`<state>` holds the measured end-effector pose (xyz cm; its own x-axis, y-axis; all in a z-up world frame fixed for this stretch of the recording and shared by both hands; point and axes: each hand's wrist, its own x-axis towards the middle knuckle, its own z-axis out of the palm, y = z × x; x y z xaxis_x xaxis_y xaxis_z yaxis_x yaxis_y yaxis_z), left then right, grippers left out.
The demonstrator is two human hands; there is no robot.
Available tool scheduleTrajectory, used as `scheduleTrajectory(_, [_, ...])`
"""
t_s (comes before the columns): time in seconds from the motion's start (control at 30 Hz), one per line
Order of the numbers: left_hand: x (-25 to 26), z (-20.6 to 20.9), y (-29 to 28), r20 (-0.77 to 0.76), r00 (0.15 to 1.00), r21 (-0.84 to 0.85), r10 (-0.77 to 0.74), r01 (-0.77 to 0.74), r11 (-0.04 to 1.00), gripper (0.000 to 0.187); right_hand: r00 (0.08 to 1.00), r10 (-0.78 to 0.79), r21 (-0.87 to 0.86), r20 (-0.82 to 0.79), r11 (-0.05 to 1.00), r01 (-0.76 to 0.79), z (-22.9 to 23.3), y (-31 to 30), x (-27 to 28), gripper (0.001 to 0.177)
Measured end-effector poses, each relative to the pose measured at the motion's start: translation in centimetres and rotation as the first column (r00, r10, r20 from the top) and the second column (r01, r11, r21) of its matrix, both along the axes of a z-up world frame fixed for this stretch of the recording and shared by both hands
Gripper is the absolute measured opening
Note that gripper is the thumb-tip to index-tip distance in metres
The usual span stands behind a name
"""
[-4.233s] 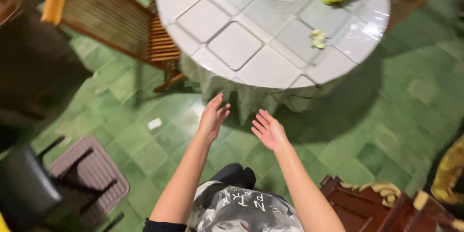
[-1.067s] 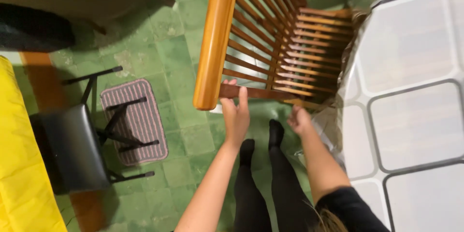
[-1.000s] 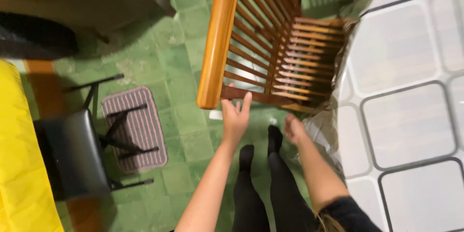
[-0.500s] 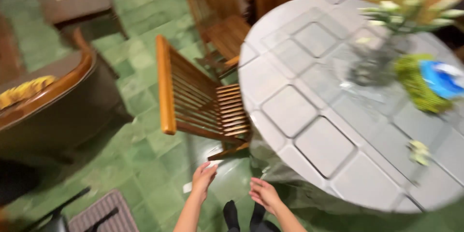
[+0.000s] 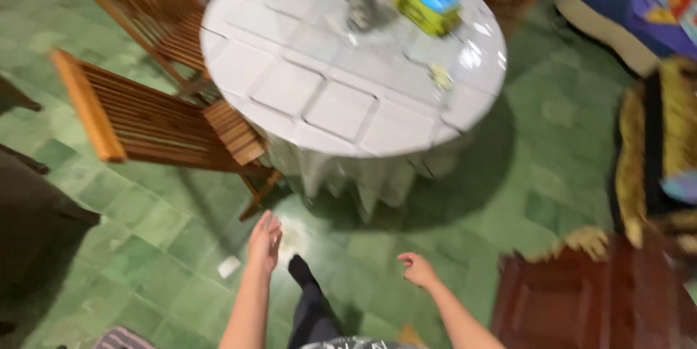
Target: Sweeping the floor with a traditional grass broom around furniture.
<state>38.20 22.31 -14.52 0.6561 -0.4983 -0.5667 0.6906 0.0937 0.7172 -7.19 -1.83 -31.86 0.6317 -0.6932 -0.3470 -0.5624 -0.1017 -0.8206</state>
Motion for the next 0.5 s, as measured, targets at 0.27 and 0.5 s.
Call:
scheduleTrajectory(0.27, [-17.5, 9.8, 3.4, -0.077, 0.986, 0.043, -0.151, 0.154, 0.987, 0.056, 0.325, 0.175, 0.076, -0.929, 0.952, -0.297, 22.3, 13.9, -33.4, 0.041])
scheduleTrajectory(0.5, [-25.9, 14.4, 5.0, -0.052, 0.956, 0.018, -0.287, 0.289, 0.957, 0.055, 0.172, 0.256, 0.251, -0.951, 0.967, -0.054, 25.6, 23.3, -45.5, 0.071])
